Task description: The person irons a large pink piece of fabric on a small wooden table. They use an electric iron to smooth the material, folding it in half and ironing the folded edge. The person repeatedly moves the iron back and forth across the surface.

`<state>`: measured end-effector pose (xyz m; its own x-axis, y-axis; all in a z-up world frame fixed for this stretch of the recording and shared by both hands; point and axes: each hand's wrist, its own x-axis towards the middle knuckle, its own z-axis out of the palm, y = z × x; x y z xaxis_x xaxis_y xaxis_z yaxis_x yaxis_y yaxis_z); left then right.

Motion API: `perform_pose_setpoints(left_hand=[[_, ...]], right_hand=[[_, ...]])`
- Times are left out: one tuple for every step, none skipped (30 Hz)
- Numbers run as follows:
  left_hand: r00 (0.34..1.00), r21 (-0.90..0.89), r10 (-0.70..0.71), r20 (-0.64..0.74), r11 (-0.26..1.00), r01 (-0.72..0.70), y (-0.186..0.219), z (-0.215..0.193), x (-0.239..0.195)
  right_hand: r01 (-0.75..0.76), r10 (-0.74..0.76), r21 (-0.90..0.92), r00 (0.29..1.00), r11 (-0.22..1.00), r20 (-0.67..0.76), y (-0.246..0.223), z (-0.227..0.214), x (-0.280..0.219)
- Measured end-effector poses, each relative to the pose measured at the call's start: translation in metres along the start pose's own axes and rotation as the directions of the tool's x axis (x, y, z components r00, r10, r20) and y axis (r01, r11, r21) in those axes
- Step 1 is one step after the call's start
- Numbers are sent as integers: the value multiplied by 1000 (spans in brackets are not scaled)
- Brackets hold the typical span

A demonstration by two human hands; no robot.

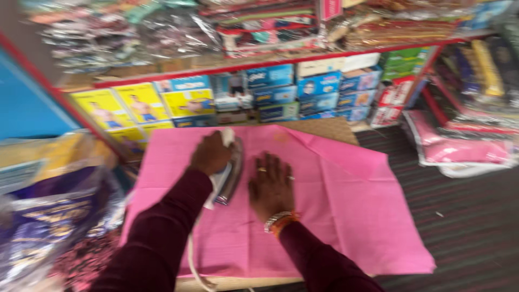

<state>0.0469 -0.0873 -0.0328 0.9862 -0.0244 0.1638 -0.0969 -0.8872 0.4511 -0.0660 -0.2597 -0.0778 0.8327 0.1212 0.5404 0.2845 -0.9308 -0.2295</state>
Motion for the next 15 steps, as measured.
perform_pose_setpoints(left_hand=[[1000,10,-21,19,1000,21,3,-1,-10],[999,20,-21,33,1000,20,5,-4,-21],[999,29,-20,48,999,19,7,-8,-31],[998,22,-26,56,999,25,11,-13,-39],[997,15,-33,63,999,32,15,-18,-44],[996,2,-38,78,999,37,20,-20,-48],[996,-8,-50,79,999,51,24,-21,-48],[995,-23,-63,82,998,65,28,-21,-45],[993,-37,-76,85,996,80,31,-21,-40],[995,-39,-75,73,996,78,33,-20,-34],[995,-41,-75,60,996,77,36,-18,-26],[996,-43,-71,44,996,73,38,-16,-18],[997,-52,-65,34,996,67,40,-15,-9],[998,-64,-60,27,996,61,42,-12,-1],[998,-77,-54,19,995,56,44,-9,3]], right_hand=[[-13,14,-16,1000,1000,19,0,-2,1],[-27,29,-37,999,999,38,0,-4,1],[-46,47,-35,998,998,41,-2,-4,2],[-70,72,-40,996,997,47,-2,-7,1],[-95,97,-45,994,994,54,-2,-8,2],[-89,91,-39,995,995,35,-2,-9,2],[-84,84,-34,996,996,17,-2,-9,2],[-77,77,-32,997,997,0,-2,-9,3],[-73,73,-35,997,997,0,-2,-9,3],[-69,69,-39,998,997,2,-2,-9,3],[-65,65,-43,998,997,3,-3,-9,3],[-71,72,-34,997,997,23,-3,-9,5],[-77,78,-24,996,997,42,-3,-9,6],[-84,85,-18,994,996,64,-2,-10,4],[-76,77,-25,996,997,44,-2,-11,3]])
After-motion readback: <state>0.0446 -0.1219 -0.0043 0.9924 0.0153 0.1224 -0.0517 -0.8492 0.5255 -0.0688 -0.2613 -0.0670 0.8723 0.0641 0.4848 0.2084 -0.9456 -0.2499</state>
